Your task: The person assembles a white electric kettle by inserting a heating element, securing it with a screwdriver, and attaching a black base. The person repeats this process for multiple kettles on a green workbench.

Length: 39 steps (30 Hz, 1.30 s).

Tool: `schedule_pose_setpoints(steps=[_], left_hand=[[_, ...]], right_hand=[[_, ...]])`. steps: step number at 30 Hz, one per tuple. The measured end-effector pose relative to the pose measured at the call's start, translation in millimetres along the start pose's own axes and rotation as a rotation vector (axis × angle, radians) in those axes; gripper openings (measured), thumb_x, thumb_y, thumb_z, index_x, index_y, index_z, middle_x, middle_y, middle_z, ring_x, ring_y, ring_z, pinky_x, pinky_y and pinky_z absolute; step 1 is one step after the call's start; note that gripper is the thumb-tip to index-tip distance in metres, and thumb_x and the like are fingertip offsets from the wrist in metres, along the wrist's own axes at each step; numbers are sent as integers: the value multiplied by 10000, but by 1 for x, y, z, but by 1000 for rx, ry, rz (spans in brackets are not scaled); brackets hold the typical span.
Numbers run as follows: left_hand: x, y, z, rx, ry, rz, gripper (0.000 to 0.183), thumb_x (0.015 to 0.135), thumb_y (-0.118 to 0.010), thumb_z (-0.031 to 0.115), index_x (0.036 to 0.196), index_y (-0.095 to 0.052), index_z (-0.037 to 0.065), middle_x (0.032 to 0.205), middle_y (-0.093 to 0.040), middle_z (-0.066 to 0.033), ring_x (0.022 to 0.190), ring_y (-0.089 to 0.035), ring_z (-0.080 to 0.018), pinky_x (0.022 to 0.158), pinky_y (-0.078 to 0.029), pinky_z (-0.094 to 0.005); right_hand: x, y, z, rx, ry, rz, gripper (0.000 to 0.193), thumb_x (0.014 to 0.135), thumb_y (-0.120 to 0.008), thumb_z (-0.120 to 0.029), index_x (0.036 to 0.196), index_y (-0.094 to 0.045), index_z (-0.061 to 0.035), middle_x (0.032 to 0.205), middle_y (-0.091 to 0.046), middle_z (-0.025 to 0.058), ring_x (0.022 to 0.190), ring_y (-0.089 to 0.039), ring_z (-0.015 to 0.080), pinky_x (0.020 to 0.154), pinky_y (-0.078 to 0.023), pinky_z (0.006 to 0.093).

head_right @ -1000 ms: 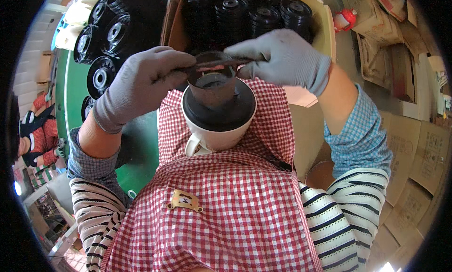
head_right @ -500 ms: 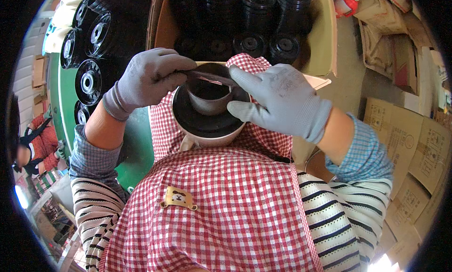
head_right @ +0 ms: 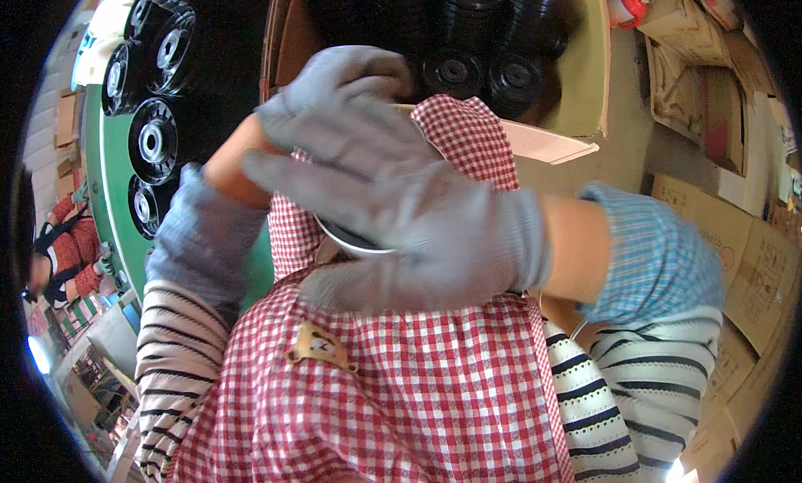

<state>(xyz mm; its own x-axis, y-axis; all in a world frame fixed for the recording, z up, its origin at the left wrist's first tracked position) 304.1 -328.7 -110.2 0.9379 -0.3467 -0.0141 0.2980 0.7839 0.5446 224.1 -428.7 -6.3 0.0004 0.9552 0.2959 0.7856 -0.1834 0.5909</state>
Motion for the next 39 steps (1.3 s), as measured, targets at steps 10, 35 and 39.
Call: schedule_pose_setpoints(steps=[10, 35, 39], left_hand=[[-26, 37, 18, 333, -18, 77, 320, 951, -658, 369, 977, -749, 64, 847, -708, -158, 809, -698, -330, 734, -549, -424], [-42, 21, 19, 351, -519, 108, 185, 944, -633, 219, 926, -739, 69, 889, -712, -96, 867, -669, -283, 918, -485, -464], [-34, 14, 25, 263, -525, -23, 240, 932, -610, 258, 984, -772, 88, 930, -727, -108, 947, -693, -295, 901, -515, -430]], right_hand=[[-5, 31, 33, 274, 10, 57, 565, 837, -627, -71, 1400, -586, -38, 1329, -580, 260, 1245, -556, 388, 1102, -410, 456], [-13, 10, 42, -43, -64, -191, 565, 955, -519, -446, 1317, -654, -34, 1490, -450, 266, 1356, -407, 455, 1153, -259, 582], [-10, 4, 32, -63, -43, -191, 612, 977, -508, -515, 1353, -621, -46, 1483, -462, 253, 1315, -428, 454, 1152, -273, 584]])
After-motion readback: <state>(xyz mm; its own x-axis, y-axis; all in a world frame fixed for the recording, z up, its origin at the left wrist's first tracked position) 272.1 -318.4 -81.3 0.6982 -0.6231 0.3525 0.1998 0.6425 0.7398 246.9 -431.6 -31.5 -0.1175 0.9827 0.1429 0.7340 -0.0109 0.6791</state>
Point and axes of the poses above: each hand's wrist, its own x-axis towards the middle knuckle, its own y-axis out of the back of the hand, z = x × y, the point moved 9 cm from there along x, towards the middle knuckle
